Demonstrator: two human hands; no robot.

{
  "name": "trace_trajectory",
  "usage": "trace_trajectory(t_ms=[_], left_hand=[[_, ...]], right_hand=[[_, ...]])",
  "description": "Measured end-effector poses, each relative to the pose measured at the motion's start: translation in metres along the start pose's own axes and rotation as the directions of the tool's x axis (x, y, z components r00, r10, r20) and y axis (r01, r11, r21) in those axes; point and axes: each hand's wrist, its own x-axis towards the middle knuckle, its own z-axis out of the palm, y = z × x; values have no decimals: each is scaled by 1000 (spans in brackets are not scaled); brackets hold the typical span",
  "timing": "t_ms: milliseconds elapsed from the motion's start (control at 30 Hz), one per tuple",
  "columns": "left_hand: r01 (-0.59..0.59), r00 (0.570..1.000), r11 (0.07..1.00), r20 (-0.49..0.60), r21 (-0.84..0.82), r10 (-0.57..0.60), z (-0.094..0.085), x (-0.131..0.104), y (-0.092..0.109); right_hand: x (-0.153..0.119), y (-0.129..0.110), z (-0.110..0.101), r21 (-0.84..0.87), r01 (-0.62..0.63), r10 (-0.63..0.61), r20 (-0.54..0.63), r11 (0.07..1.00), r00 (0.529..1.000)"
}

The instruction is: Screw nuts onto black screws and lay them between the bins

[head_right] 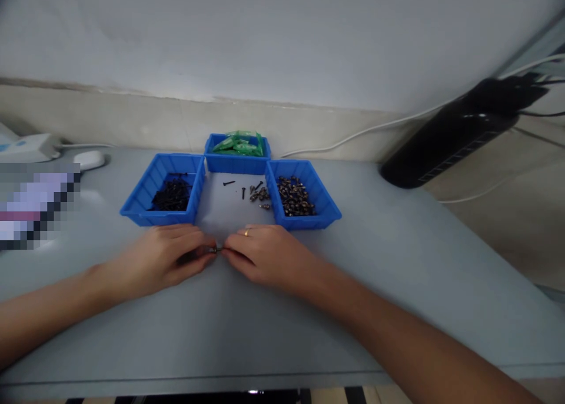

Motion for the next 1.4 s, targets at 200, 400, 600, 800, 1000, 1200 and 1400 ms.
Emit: trace_trajectory(t_ms=[200,400,600,800,1000,1200,1400], left_hand=[[-6,1000,1000,2,1,6,-1,2,2],[13,1000,1000,24,3,-13,-4,2,4],[37,999,999,-27,-20,-38,-4,1,4],[-1,994,999,-109,-32,-3,-1,0,3],[-78,990,994,-119,-73,69,-1,0,4],[-31,994,997,-102,-70,24,-3,-1,4],[52,998,998,-24,-35,-53,-1,1,4]], right_hand=[[-1,3,2,16,-43,43,-18,999,999],[2,0,3,-3,1,-1,-28,1000,1000],[0,-1,2,6,-14,14,-49,1000,999],[2,-1,3,61,-30,31,-31,998,999],[5,-4,7,144,-1,5,-28,990,1000],[3,-3,4,137,-1,8,-49,991,999],[1,-6,0,34,28,-23,-137,999,990]])
